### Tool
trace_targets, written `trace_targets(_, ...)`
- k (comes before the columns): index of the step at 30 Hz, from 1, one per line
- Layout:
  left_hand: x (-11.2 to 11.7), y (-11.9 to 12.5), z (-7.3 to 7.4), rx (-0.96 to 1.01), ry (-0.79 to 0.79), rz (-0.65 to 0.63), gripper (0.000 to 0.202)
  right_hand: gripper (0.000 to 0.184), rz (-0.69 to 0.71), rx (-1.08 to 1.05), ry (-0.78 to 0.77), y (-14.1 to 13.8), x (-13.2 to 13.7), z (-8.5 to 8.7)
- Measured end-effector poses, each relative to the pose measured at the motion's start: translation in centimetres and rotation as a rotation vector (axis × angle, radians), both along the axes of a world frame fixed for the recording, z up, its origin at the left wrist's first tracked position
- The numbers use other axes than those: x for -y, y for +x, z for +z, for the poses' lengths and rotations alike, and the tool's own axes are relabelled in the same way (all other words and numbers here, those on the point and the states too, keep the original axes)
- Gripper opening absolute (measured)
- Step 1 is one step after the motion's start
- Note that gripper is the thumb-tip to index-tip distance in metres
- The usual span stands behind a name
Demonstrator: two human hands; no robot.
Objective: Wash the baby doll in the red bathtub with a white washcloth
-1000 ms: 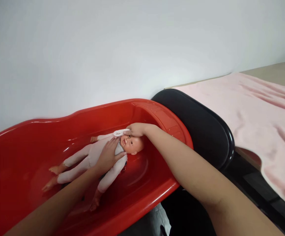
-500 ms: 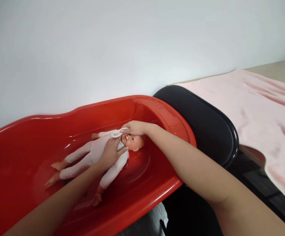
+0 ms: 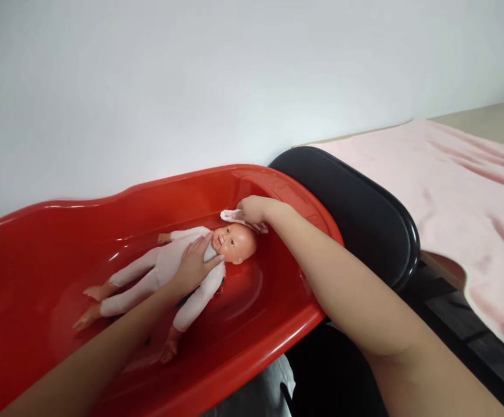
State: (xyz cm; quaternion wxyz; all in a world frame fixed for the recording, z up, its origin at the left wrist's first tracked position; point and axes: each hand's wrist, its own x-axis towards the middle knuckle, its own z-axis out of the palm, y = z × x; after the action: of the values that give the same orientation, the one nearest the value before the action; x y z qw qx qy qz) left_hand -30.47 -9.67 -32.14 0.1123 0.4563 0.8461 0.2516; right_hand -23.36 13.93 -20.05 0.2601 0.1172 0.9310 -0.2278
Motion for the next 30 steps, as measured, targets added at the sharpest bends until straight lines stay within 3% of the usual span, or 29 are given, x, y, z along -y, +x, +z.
trace_targets(7, -0.1, 0.1, 0.3, 0.02, -0.007, -0.002, 0.072, 0.038, 0.051, 0.089, -0.002, 0.2, -0.3, 0.2)
trace_targets(12, -0.1, 0.1, 0.3, 0.02, -0.003, 0.008, 0.071, 0.035, 0.141, 0.245, -0.093, 0.7, 0.1, 1.0)
trace_targets(18, -0.1, 0.4, 0.5, 0.026, -0.012, 0.013, 0.071, 0.03, -0.066, -0.104, 0.032, 1.2, -1.0, 1.8)
trace_targets(23, -0.1, 0.4, 0.4, 0.004, -0.011, 0.013, 0.071, 0.032, 0.016, 0.138, -0.095, 0.9, -0.8, 1.0)
trace_targets(28, -0.1, 0.4, 0.5, 0.002, -0.03, 0.013, 0.072, 0.035, 0.173, 0.294, -0.061, 0.4, 0.3, 0.1)
trace_targets(30, -0.2, 0.4, 0.6, 0.008, -0.036, 0.016, 0.072, 0.034, 0.166, 0.29, -0.061, 0.5, 0.4, 0.3)
